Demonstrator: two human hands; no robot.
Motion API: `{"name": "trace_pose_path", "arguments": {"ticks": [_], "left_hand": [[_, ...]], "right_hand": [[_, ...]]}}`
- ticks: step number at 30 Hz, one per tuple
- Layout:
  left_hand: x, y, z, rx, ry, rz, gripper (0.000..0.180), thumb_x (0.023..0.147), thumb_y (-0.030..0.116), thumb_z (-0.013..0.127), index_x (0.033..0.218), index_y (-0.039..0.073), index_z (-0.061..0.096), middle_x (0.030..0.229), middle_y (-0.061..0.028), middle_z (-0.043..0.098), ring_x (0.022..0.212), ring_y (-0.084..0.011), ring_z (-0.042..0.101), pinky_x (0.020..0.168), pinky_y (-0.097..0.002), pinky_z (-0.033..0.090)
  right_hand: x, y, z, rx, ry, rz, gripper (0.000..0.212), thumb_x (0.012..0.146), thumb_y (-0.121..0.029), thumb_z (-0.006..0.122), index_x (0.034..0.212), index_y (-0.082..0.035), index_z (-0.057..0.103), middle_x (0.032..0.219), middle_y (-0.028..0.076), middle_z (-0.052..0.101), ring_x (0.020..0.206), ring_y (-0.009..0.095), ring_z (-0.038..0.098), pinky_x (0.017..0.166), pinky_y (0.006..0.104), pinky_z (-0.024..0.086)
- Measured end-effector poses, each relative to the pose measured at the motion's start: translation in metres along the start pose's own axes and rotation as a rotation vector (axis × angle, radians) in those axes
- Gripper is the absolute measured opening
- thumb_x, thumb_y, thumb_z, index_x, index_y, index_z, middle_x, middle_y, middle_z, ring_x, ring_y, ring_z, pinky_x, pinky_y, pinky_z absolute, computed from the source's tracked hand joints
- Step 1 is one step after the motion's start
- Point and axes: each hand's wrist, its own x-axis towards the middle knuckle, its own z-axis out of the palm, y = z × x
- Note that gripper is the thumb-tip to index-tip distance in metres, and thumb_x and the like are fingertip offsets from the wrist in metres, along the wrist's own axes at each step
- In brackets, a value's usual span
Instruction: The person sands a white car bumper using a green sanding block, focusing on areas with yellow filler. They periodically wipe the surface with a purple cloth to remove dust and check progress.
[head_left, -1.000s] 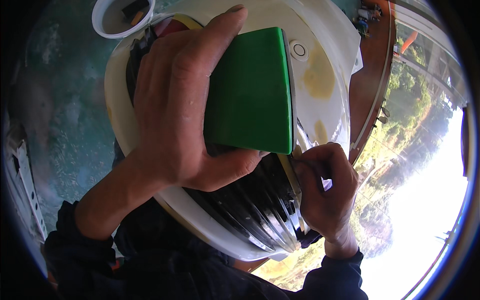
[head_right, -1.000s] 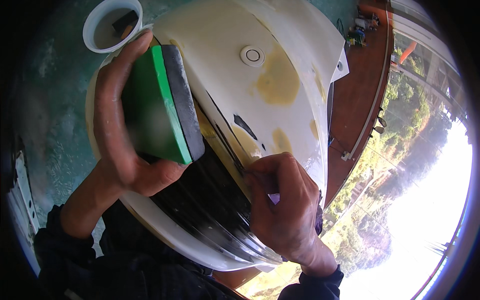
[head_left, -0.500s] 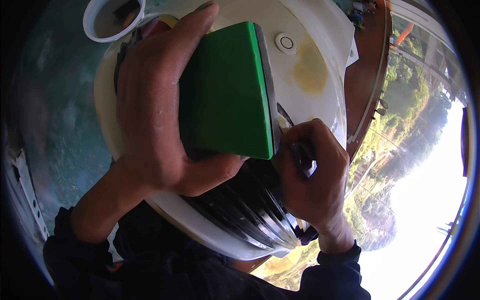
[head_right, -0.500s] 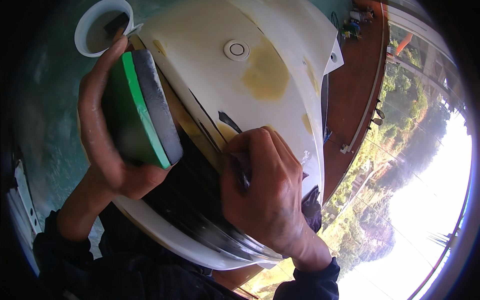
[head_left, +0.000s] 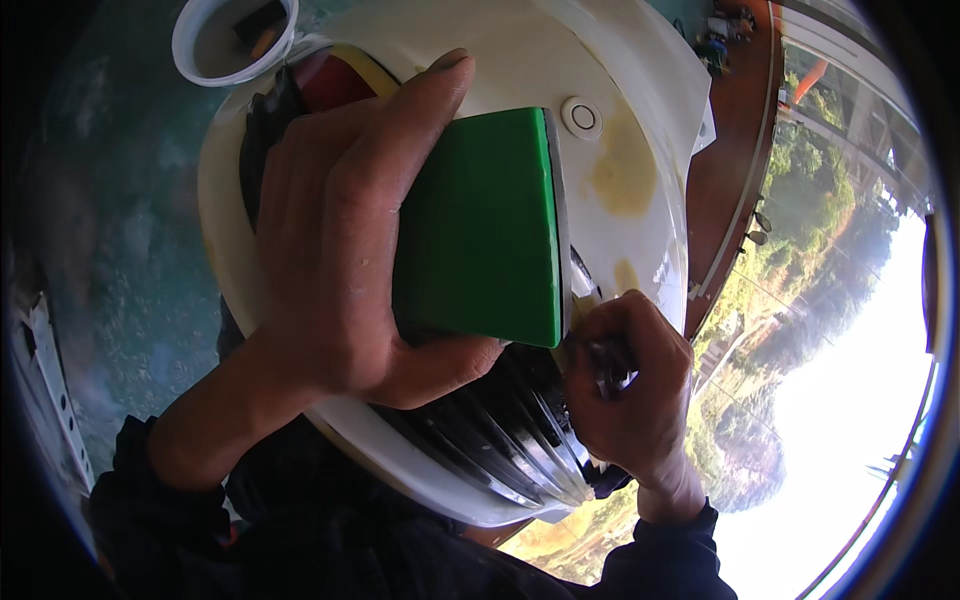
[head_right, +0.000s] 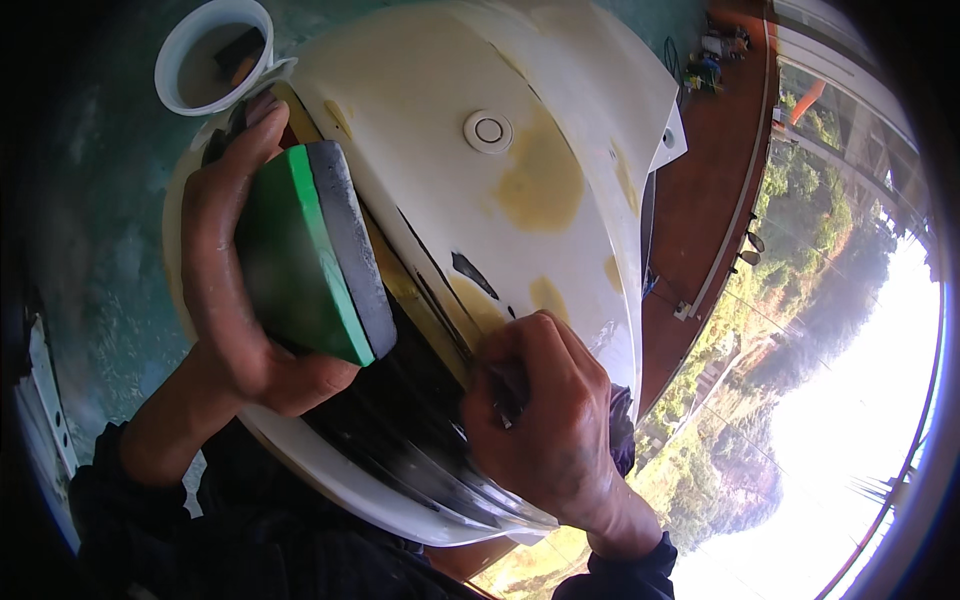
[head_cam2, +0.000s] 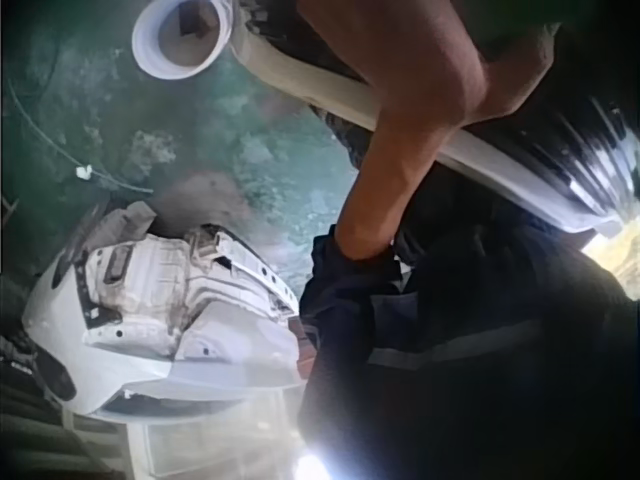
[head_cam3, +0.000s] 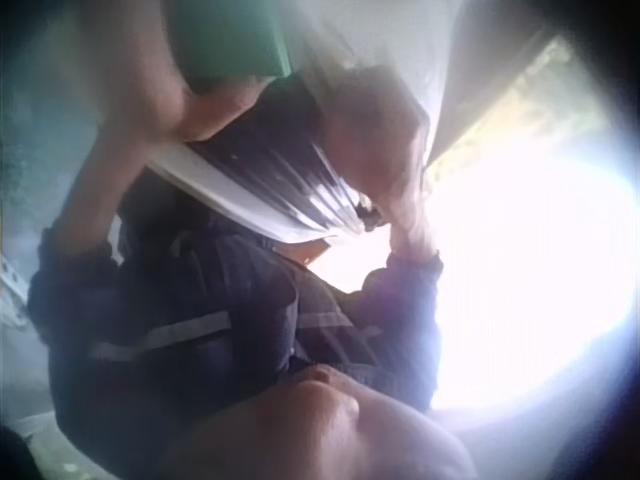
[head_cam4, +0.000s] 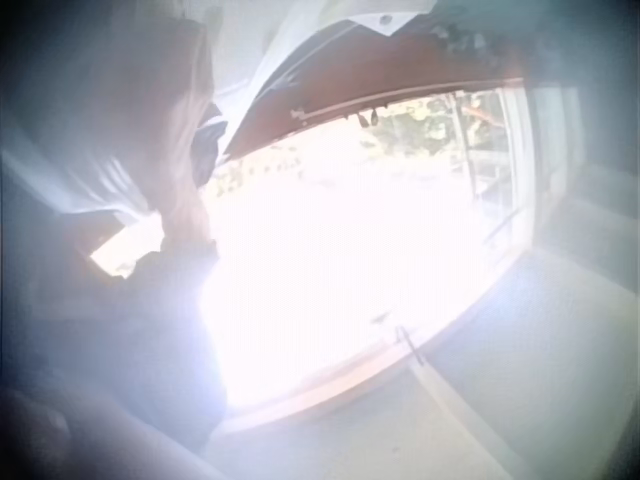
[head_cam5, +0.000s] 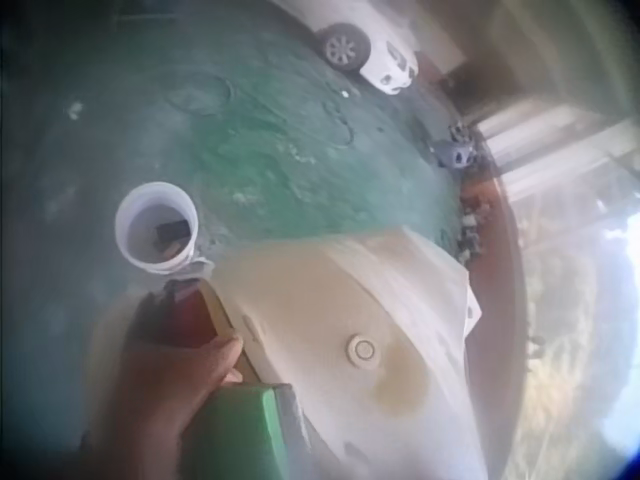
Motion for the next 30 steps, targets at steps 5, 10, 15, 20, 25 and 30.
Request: {"name": "trace_pose_path", "arguments": {"ticks": [5, 10, 15, 20, 25, 30], "left_hand": [[-0.002, -0.003, -0.004, -0.010, -0.023, 0.000, 0.120, 0.093, 0.075, 0.069, 0.165, -0.011, 0.025, 0.160, -0.0303, 0.044, 0.142, -0.0390, 0.053, 0.115, -0.0472, 0.048], [-0.001, -0.003, 0.001, -0.007, 0.024, 0.019, 0.120, 0.093, 0.074, 0.069, 0.165, -0.011, 0.027, 0.160, -0.0304, 0.043, 0.143, -0.0395, 0.052, 0.116, -0.0480, 0.046], [-0.004, -0.001, -0.002, -0.004, 0.009, -0.015, 0.118, 0.093, 0.071, 0.071, 0.165, -0.012, 0.029, 0.161, -0.0308, 0.044, 0.143, -0.0408, 0.051, 0.118, -0.0489, 0.044], [-0.001, 0.004, -0.003, 0.028, -0.008, -0.043, 0.116, 0.093, 0.069, 0.072, 0.164, -0.012, 0.030, 0.160, -0.0309, 0.043, 0.144, -0.0412, 0.051, 0.119, -0.0494, 0.044], [-0.003, 0.004, -0.003, -0.008, 0.011, -0.036, 0.116, 0.092, 0.069, 0.072, 0.164, -0.012, 0.031, 0.160, -0.0312, 0.042, 0.143, -0.0408, 0.051, 0.119, -0.0498, 0.044], [-0.003, 0.002, -0.003, 0.002, -0.009, -0.020, 0.117, 0.091, 0.070, 0.072, 0.164, -0.012, 0.031, 0.157, -0.0297, 0.045, 0.139, -0.0389, 0.053, 0.116, -0.0484, 0.045]], "right_hand": [[0.024, -0.009, 0.010, 0.029, 0.043, -0.051, 0.016, 0.085, 0.007, 0.074, 0.095, 0.000, 0.064, 0.083, 0.005, 0.069, 0.074, 0.005, 0.065, 0.065, 0.0221, 0.050], [0.000, 0.001, 0.004, 0.005, 0.060, -0.030, 0.012, 0.088, 0.005, 0.073, 0.095, 0.000, 0.064, 0.080, 0.002, 0.066, 0.070, 0.003, 0.061, 0.061, 0.0208, 0.047], [0.011, -0.006, 0.007, -0.009, 0.045, 0.003, 0.012, 0.087, 0.004, 0.074, 0.094, 0.000, 0.064, 0.077, 0.002, 0.065, 0.070, 0.003, 0.061, 0.061, 0.0212, 0.047], [0.010, -0.005, 0.002, -0.039, 0.012, -0.004, 0.010, 0.087, 0.002, 0.074, 0.092, 0.000, 0.065, 0.075, 0.002, 0.067, 0.070, 0.002, 0.060, 0.061, 0.0214, 0.047], [0.011, -0.008, 0.002, -0.044, 0.003, 0.059, 0.018, 0.082, 0.001, 0.078, 0.094, 0.001, 0.065, 0.076, 0.013, 0.069, 0.063, 0.023, 0.069, 0.062, 0.0343, 0.053], [0.017, -0.009, 0.001, 0.000, -0.016, 0.080, 0.013, 0.086, 0.000, 0.077, 0.092, 0.001, 0.066, 0.077, 0.005, 0.069, 0.067, 0.007, 0.060, 0.060, 0.0249, 0.046]]}}
